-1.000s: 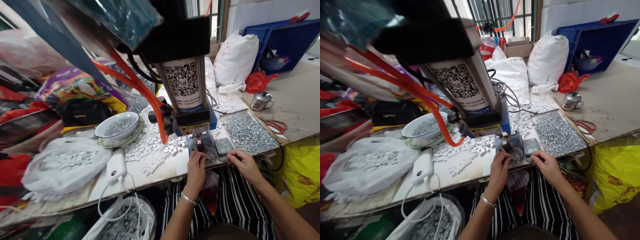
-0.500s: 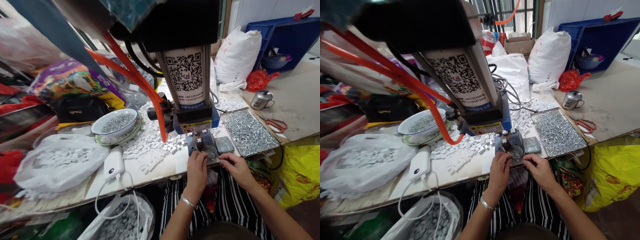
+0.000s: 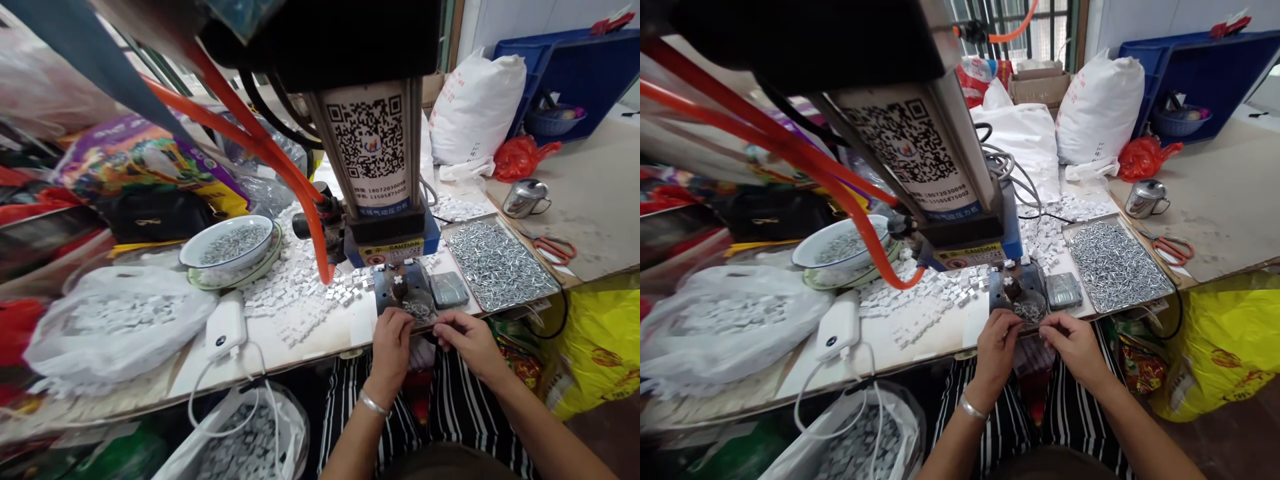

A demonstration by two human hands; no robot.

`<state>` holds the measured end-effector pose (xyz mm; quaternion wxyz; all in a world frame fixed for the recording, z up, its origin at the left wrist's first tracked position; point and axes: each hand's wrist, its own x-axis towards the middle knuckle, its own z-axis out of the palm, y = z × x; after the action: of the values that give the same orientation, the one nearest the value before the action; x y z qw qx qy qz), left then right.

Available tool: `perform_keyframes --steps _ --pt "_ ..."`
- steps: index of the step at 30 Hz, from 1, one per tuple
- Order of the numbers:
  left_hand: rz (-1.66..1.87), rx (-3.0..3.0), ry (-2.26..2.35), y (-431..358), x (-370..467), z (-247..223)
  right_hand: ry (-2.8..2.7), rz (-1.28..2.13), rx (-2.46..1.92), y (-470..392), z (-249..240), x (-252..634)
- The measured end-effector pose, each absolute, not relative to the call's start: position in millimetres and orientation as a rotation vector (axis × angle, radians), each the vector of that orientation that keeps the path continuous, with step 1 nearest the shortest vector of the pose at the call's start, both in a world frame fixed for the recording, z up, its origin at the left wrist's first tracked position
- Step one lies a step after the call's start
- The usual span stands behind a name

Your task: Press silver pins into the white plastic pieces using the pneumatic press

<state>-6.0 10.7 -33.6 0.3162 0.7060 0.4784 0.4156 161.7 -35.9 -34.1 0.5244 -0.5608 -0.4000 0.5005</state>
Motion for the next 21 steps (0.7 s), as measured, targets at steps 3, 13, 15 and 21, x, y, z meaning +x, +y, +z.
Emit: perform_keyframes --steps 3,13,15,21 --pt "1.147 1.376 1.212 6 -2 -25 -0.976 1.196 -1.301 -31 -23 157" --pt "1.091 0.559 0.863 -4 6 -6 -1.212 0.997 -1.309 -18 -15 139" --pt "1.090 0.564 0.861 -5 5 -7 -1.265 0.936 -1.325 -17 -17 138" --pt "1.169 0.803 0.973 -9 4 -5 -1.453 0.787 -1.309 -20 -13 137"
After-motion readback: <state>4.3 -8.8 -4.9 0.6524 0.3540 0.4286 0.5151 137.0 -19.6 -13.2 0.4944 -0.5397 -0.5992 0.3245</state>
